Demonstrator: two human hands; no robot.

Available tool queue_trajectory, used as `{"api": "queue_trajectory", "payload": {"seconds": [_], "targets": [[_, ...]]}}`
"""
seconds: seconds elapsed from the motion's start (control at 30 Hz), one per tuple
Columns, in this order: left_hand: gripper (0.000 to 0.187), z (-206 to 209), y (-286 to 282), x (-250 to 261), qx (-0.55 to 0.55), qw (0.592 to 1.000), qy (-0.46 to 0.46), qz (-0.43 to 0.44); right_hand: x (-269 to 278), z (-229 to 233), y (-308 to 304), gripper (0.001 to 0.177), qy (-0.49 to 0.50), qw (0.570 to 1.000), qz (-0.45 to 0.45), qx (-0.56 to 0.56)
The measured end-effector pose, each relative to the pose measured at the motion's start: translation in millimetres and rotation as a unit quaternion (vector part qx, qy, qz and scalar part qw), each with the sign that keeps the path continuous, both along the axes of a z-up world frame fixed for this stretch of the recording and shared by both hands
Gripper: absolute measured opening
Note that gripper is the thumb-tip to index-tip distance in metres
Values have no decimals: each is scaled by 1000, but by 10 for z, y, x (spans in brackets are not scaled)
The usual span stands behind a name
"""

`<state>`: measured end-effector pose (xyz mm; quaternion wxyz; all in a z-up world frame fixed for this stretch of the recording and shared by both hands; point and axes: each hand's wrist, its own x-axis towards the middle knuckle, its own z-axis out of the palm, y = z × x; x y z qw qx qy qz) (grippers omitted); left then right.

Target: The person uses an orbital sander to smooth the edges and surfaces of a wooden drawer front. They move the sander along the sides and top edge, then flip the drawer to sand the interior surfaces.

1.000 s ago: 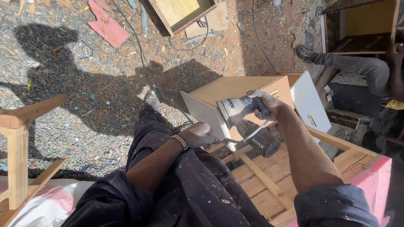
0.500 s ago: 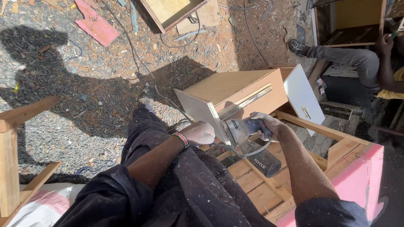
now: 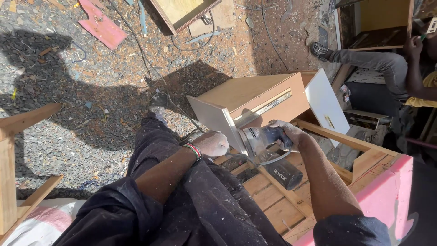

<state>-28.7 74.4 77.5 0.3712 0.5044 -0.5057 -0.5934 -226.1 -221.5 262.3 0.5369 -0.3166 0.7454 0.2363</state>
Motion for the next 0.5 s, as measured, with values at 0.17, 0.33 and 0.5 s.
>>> {"api": "queue_trajectory", "payload": {"seconds": [0.17,0.33,0.5], "targets": [[34,457,133,451,-15,1000,-3,1,656,-99,-198,26,-20,999,22,25],[30,577,295,501,-2,993,40,107,1100,-309,-476,33,-29,996,58,57],[29,568,329,549,-62,989,3,135,1353,-511,-683,38,-41,993,69,83]]}}
